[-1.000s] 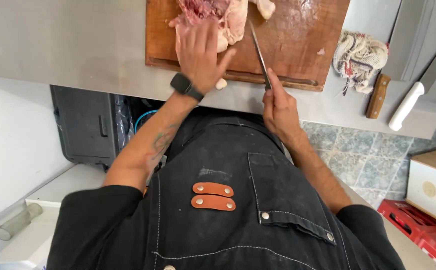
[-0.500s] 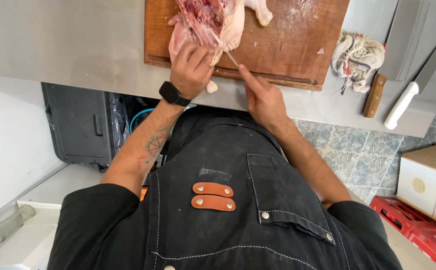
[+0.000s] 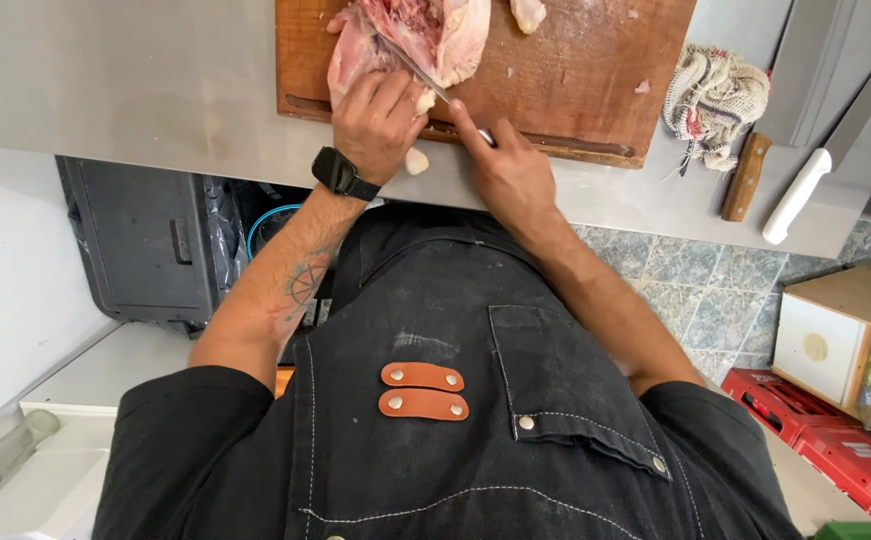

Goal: Deboning and trimming chicken legs using a knife on a wooden cutting board in a food preparation area.

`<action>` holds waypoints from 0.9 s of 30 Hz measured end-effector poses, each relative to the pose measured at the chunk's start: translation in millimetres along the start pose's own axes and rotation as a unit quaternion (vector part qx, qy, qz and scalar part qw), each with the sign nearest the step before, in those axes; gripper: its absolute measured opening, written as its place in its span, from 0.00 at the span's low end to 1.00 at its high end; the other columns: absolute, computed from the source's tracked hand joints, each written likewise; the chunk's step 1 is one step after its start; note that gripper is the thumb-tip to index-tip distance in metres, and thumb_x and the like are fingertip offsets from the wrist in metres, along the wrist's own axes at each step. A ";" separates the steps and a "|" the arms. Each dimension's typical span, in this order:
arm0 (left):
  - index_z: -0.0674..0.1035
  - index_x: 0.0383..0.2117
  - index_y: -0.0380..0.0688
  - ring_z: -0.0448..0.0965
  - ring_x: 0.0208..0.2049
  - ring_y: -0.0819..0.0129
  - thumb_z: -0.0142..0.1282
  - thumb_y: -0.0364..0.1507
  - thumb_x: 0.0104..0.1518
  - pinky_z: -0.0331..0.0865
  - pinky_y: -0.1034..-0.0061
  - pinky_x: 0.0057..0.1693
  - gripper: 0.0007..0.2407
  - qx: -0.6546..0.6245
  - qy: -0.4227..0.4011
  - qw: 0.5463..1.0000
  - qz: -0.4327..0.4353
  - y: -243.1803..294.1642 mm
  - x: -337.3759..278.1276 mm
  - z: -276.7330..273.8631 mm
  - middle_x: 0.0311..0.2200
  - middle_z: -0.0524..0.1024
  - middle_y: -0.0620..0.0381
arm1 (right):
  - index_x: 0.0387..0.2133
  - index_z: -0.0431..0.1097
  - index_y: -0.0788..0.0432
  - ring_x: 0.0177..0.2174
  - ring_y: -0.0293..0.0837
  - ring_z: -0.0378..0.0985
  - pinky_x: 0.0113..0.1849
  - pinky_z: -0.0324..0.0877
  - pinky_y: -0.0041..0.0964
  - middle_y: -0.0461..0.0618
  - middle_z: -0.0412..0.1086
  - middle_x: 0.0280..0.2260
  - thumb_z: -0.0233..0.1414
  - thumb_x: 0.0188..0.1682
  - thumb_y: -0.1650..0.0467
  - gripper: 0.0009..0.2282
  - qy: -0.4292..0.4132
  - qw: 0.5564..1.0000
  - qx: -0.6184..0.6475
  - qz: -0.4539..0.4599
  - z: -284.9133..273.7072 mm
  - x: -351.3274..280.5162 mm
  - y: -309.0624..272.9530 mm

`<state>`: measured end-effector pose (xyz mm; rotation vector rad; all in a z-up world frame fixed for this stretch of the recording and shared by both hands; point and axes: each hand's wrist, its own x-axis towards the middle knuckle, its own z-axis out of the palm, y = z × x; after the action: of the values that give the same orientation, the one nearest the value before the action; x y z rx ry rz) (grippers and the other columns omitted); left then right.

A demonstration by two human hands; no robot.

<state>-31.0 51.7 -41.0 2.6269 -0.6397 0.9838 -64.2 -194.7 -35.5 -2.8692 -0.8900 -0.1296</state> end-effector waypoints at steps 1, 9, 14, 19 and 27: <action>0.83 0.31 0.45 0.77 0.35 0.66 0.80 0.26 0.43 0.76 0.76 0.39 0.13 0.000 0.001 1.000 -0.001 -1.2 -0.8 1.7 0.36 0.81 0.60 | 0.76 0.55 0.39 0.25 0.50 0.73 0.19 0.67 0.47 0.51 0.67 0.40 0.55 0.49 0.78 0.39 0.000 1.000 -0.001 -0.001 -0.8 -4.5 2.1; 0.84 0.32 0.43 0.81 0.39 0.65 0.86 0.27 0.40 0.80 0.76 0.44 0.17 -0.014 -0.027 0.999 -0.017 -8.5 -6.2 5.9 0.38 0.83 0.57 | 0.75 0.58 0.42 0.26 0.39 0.76 0.16 0.72 0.29 0.52 0.76 0.38 0.63 0.63 0.74 0.31 0.038 0.996 -0.080 -0.031 -0.9 22.5 14.9; 0.85 0.32 0.43 0.80 0.37 0.64 0.80 0.25 0.41 0.79 0.74 0.50 0.14 -0.042 -0.022 0.999 -0.021 -11.3 -10.9 13.7 0.37 0.82 0.57 | 0.75 0.59 0.41 0.19 0.48 0.60 0.16 0.64 0.46 0.47 0.63 0.37 0.51 0.49 0.79 0.37 0.039 0.993 -0.108 -0.038 0.2 12.8 42.7; 0.85 0.32 0.44 0.79 0.36 0.65 0.78 0.23 0.43 0.79 0.73 0.47 0.12 -0.043 -0.008 0.999 -0.025 -15.8 -15.0 15.5 0.37 0.81 0.59 | 0.77 0.53 0.37 0.15 0.53 0.61 0.15 0.66 0.52 0.51 0.64 0.36 0.47 0.61 0.74 0.31 -0.075 0.995 -0.069 -0.011 -16.6 13.3 54.7; 0.85 0.30 0.49 0.80 0.32 0.68 0.71 0.33 0.60 0.81 0.72 0.44 0.06 -0.027 -0.031 0.999 -0.004 -12.6 -28.5 23.9 0.30 0.82 0.62 | 0.78 0.54 0.48 0.17 0.41 0.60 0.17 0.72 0.45 0.46 0.58 0.25 0.41 0.67 0.74 0.25 -0.175 0.984 -0.037 -0.025 -87.0 11.5 33.2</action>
<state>-30.8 62.2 -78.9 2.6194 -0.6596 0.8737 -39.6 -228.7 48.3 -2.9907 -1.0338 0.3573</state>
